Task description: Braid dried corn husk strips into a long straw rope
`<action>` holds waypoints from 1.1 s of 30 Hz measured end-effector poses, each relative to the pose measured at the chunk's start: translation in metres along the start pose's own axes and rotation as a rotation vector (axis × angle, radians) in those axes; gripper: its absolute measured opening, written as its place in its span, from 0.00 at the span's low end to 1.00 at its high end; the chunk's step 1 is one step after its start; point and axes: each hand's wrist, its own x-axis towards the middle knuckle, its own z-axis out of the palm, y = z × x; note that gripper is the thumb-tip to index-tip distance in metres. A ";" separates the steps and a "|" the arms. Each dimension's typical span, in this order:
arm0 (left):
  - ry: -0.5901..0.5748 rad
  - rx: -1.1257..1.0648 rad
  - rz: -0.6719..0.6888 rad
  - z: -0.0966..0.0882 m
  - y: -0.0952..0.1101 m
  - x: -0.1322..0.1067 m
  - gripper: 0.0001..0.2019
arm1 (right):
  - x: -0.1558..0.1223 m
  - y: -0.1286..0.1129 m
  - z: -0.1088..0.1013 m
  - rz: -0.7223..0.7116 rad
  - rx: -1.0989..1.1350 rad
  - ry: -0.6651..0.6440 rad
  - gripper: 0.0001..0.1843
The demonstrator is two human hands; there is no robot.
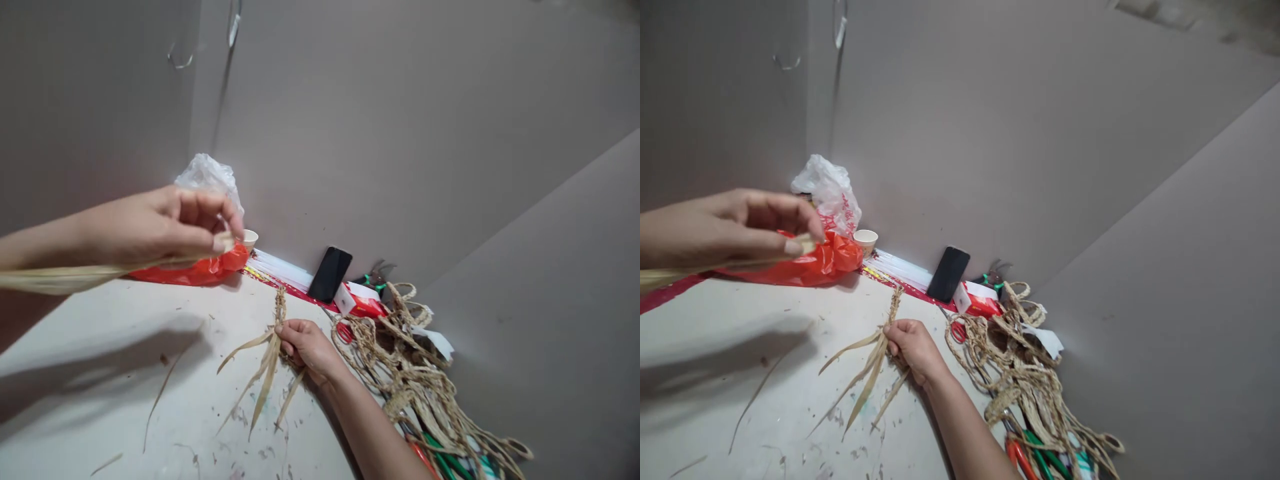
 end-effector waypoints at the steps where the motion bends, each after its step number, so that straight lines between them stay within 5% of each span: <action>1: -0.090 0.125 -0.044 -0.006 -0.008 0.003 0.09 | 0.000 -0.001 0.000 0.004 0.014 -0.012 0.22; 3: -0.067 0.362 -0.052 -0.007 -0.030 0.011 0.03 | -0.001 -0.003 0.001 0.011 0.044 -0.038 0.22; 6: 0.121 0.459 0.163 0.023 -0.062 0.023 0.07 | -0.002 -0.004 0.002 0.019 0.089 -0.073 0.22; 11: -0.095 0.350 0.151 0.110 -0.090 0.038 0.08 | -0.004 -0.005 0.003 0.017 0.148 -0.101 0.21; 14: -0.150 0.230 0.092 0.140 -0.098 0.047 0.09 | -0.004 -0.007 0.001 0.016 0.159 -0.113 0.21; 21: -0.353 -0.312 -0.196 0.132 -0.111 0.052 0.09 | -0.004 -0.007 -0.004 0.019 0.165 -0.171 0.18; 29: -0.281 -0.492 -0.357 0.124 -0.114 0.052 0.08 | -0.004 -0.005 -0.007 0.034 0.141 -0.203 0.19; 33: -0.267 -0.450 -0.310 0.125 -0.112 0.050 0.05 | -0.004 -0.006 -0.006 0.030 0.154 -0.201 0.18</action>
